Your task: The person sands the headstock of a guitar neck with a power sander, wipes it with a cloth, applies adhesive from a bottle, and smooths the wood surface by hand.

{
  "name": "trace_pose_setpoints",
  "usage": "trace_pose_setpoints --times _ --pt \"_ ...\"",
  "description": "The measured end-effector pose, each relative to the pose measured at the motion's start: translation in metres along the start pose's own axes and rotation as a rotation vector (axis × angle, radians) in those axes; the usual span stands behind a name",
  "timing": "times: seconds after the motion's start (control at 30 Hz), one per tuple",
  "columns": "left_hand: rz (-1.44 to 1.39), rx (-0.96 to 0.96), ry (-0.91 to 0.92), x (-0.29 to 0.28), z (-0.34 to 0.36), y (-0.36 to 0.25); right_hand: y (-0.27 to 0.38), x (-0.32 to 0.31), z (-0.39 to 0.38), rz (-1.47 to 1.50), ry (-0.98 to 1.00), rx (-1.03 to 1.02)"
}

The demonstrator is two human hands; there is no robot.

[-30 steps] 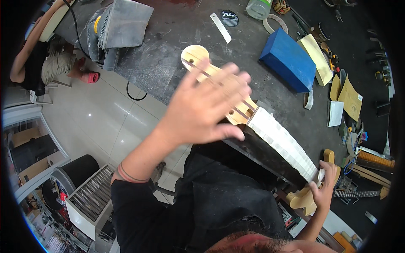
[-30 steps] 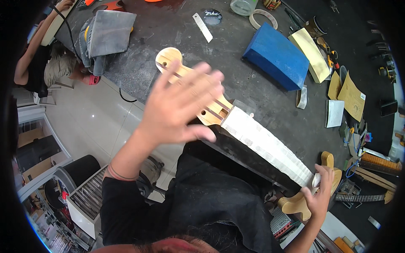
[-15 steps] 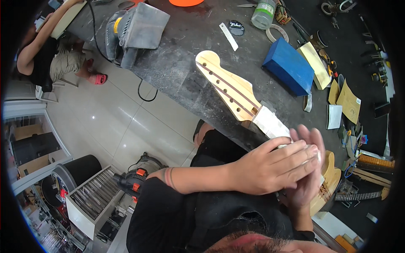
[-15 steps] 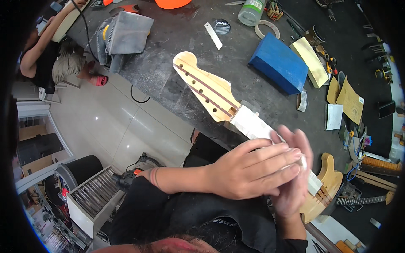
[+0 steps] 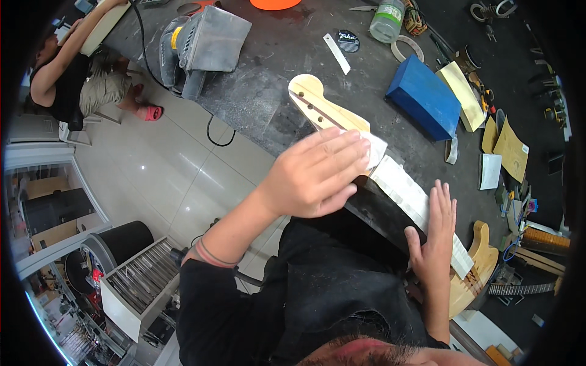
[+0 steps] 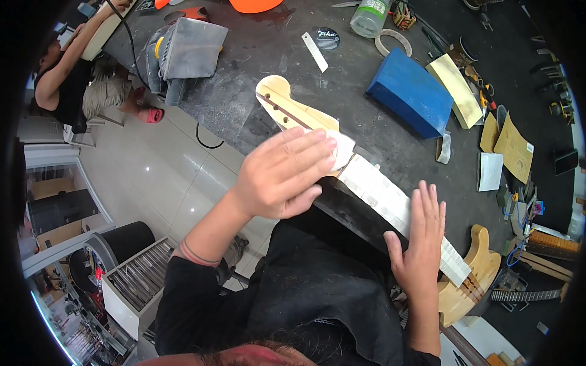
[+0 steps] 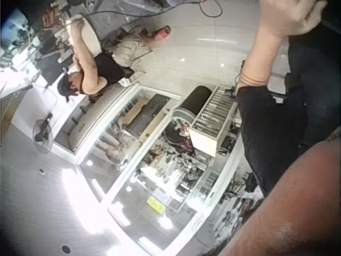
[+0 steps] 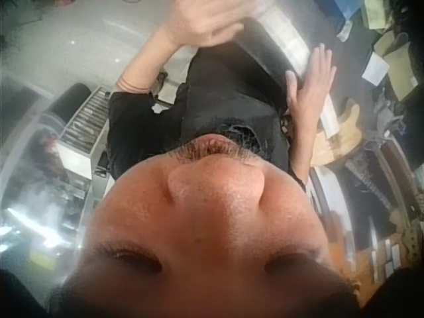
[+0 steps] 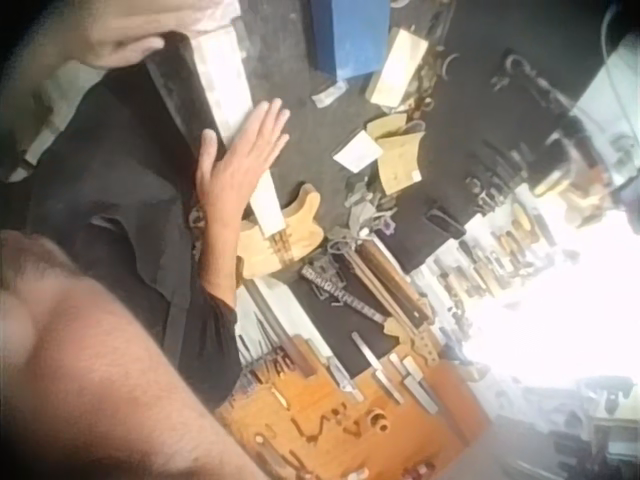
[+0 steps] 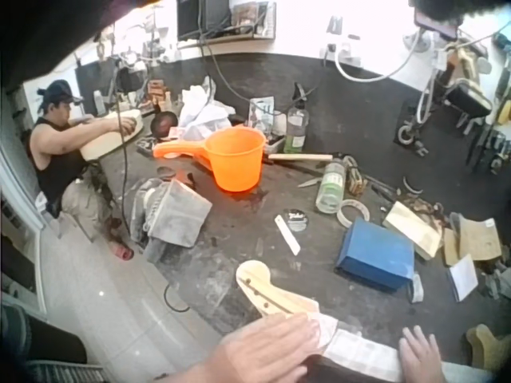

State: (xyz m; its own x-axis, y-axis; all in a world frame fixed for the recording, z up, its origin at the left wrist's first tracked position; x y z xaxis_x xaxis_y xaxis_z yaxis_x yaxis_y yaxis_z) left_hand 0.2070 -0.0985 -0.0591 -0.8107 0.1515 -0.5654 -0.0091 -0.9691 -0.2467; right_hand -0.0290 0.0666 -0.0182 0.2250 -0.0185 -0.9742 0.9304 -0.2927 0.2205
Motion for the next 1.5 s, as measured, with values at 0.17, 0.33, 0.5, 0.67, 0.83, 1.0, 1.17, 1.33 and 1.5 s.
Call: trace_pose_setpoints --times 0.17,0.33,0.5,0.67,0.83,1.0,1.17,1.33,1.5 --pt "0.412 -0.145 0.011 -0.042 -0.018 0.075 0.003 0.001 0.002 -0.036 0.028 -0.007" --pt "0.419 -0.206 -0.010 -0.031 -0.004 0.053 0.001 0.003 0.002 -0.013 -0.011 0.008" --pt "0.077 -0.077 -0.014 0.007 0.007 -0.006 0.005 0.002 0.003 0.022 -0.047 -0.010" --pt "-0.203 -0.042 -0.258 -0.003 0.008 -0.045 0.024 -0.011 -0.009 0.232 -0.090 -0.196" --pt "-0.599 -0.227 -0.202 0.019 0.019 -0.126 0.062 0.012 -0.034 1.030 0.067 -0.353" --pt "0.061 -0.149 -0.361 -0.086 -0.011 -0.026 0.035 -0.004 -0.057 0.978 -0.111 -0.253" --pt "0.412 -1.016 -0.287 -0.257 -0.138 0.214 0.018 0.010 -0.076 0.988 0.001 -0.113" --pt "-0.018 -1.390 0.023 -0.233 -0.096 0.240 0.018 0.008 -0.099 0.814 -0.032 -0.126" --pt "-0.292 -1.385 0.030 -0.187 -0.074 0.241 0.016 0.002 -0.108 0.698 -0.090 -0.106"
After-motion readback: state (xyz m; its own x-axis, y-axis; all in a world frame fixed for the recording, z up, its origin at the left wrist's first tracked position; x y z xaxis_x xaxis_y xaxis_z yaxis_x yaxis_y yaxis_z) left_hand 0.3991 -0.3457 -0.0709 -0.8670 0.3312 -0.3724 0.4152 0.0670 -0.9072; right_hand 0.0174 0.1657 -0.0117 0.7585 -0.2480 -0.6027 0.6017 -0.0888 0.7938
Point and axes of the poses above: each hand's wrist, its own z-axis towards the middle knuckle, its own x-axis out of the palm, y = z × x, the point moved 5 cm from there along z, towards the middle knuckle, and after that the axes turned 13 degrees about x, right-handed, at the moved point
